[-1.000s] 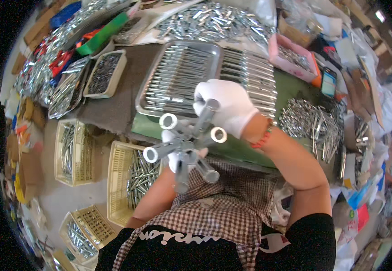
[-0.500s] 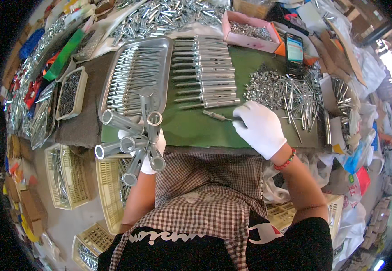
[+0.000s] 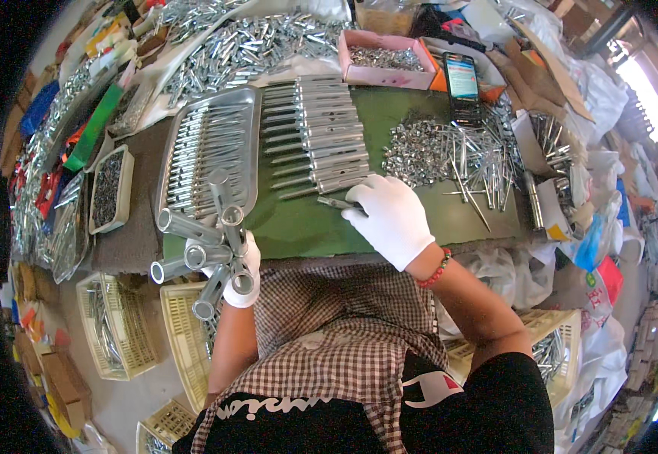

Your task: Assembling metal tubes into a circular base unit at a workshop bench.

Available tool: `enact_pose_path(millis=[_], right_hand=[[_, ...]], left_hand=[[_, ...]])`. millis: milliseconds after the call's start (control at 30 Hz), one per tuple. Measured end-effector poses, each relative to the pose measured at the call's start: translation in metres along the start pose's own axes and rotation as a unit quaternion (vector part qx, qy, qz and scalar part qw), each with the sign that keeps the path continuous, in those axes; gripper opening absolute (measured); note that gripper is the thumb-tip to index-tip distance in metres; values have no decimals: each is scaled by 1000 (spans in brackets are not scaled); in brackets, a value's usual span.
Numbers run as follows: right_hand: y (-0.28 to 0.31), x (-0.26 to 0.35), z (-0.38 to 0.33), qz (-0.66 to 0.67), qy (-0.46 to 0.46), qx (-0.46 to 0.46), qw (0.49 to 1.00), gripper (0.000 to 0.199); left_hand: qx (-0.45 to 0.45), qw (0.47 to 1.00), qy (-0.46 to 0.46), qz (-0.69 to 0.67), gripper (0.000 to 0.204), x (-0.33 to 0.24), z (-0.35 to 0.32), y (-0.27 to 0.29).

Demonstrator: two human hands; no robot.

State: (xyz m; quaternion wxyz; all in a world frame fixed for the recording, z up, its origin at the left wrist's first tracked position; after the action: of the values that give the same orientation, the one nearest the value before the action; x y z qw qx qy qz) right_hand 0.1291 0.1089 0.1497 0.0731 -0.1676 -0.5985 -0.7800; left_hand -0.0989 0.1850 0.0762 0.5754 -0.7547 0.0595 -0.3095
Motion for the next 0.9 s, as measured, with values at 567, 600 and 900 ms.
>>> enact_pose_path(millis=[567,600,900], right_hand=[[12,-25,2,-10,-62,13,998,21],[14,-26,3,-27,-52,7,998,22],[20,57,71,66,132,-11,989,11]], left_hand=[[-95,993,-50,52,24,-5,3,9],[-79,995,-33,61,23,-4,3,7],[154,943,26,295,35,-16,-7,18]])
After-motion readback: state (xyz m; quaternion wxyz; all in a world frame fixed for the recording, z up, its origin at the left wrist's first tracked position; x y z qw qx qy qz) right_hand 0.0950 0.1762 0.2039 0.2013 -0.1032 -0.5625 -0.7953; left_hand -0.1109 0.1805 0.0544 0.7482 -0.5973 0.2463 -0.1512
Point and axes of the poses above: each hand's wrist, its own z-axis towards the middle knuckle, its own y-axis out of the back of the hand, x = y × z, the point moved 2 cm from there along z, towards the middle knuckle, and after that the axes turned 6 degrees about -y, right-handed, at the moved point
